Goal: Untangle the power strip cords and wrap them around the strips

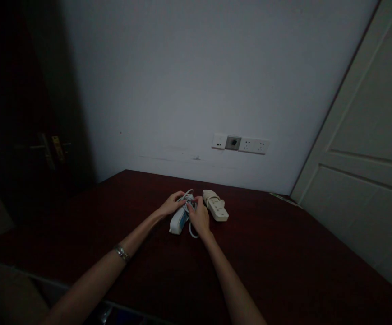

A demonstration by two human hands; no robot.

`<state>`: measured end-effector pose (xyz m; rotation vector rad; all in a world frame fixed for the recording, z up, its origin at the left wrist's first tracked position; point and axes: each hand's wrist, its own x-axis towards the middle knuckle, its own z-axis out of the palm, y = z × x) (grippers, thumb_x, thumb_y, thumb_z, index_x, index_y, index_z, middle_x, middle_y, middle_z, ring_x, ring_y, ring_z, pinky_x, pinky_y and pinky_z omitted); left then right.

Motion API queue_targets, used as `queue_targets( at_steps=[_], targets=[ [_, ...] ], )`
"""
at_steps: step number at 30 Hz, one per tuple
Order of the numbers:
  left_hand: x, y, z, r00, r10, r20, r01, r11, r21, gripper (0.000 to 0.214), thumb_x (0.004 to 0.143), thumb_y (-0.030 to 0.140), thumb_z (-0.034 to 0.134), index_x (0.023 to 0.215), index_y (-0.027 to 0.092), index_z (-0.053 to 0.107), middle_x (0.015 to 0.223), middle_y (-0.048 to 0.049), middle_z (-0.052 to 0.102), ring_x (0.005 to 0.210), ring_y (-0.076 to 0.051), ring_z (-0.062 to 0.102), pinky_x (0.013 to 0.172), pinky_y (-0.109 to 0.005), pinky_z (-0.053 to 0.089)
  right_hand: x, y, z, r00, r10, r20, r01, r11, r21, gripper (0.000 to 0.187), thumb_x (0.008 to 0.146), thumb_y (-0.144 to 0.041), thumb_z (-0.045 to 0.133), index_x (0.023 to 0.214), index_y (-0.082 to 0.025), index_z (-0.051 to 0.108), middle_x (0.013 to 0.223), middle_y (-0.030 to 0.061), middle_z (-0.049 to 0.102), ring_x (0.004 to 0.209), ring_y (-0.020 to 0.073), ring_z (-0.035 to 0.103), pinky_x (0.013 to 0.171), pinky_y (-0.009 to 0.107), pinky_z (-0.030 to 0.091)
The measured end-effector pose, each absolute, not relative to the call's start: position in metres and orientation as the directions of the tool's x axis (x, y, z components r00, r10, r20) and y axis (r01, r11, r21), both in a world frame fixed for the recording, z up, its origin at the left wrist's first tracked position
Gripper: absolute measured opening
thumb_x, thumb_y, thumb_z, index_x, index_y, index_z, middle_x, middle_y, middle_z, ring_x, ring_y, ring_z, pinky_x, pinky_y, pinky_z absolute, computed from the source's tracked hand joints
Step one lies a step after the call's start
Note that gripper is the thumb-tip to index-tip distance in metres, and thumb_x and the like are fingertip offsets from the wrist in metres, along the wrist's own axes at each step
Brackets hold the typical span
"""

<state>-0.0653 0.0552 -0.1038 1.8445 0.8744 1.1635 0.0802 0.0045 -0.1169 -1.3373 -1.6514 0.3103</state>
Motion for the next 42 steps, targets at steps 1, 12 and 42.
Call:
queue_targets(
  at_steps=[1,12,42],
  targets=[
    [-0.065,0.055,-0.103,0.350,0.840,0.414,0.180,-0.494,0.851,0.020,0.071,0.016,0.056,0.090,0.011,0.060,0.089,-0.0054,0.062,0.085,-0.016,0.056,0.080,-0.026,0.041,0.080,0.004,-0.117,0.090,0.866,0.492,0.615,0.340,-0.712,0.045,0.080,-0.038,0.049,0.119,-0.014,0.047,0.096,0.0105,0.064,0.082,0.0219,0.061,0.075,0.036,0.045],
    [-0.076,0.044,-0.090,0.532,0.734,0.422,0.322,-0.636,0.701,0.034,0.082,0.024,0.046,0.113,0.014,0.051,0.111,-0.0078,0.059,0.100,-0.016,0.054,0.091,-0.028,0.039,0.103,0.034,-0.091,-0.333,0.885,0.325,0.467,0.454,-0.758,0.065,0.072,-0.027,0.059,0.132,-0.021,0.035,0.097,0.0036,0.060,0.080,0.0163,0.057,0.077,0.033,0.043],
    [-0.087,0.055,-0.096,0.414,0.901,0.130,0.230,-0.241,0.943,0.038,0.051,0.028,0.074,0.080,0.011,0.055,0.066,-0.0004,0.060,0.057,-0.011,0.055,0.051,-0.020,0.039,0.110,0.030,-0.101,-0.336,0.661,0.671,0.811,0.565,-0.151,0.021,0.081,-0.042,0.052,0.082,-0.021,0.053,0.085,0.0068,0.057,0.088,0.0233,0.047,0.077,0.033,0.037]
  ],
)
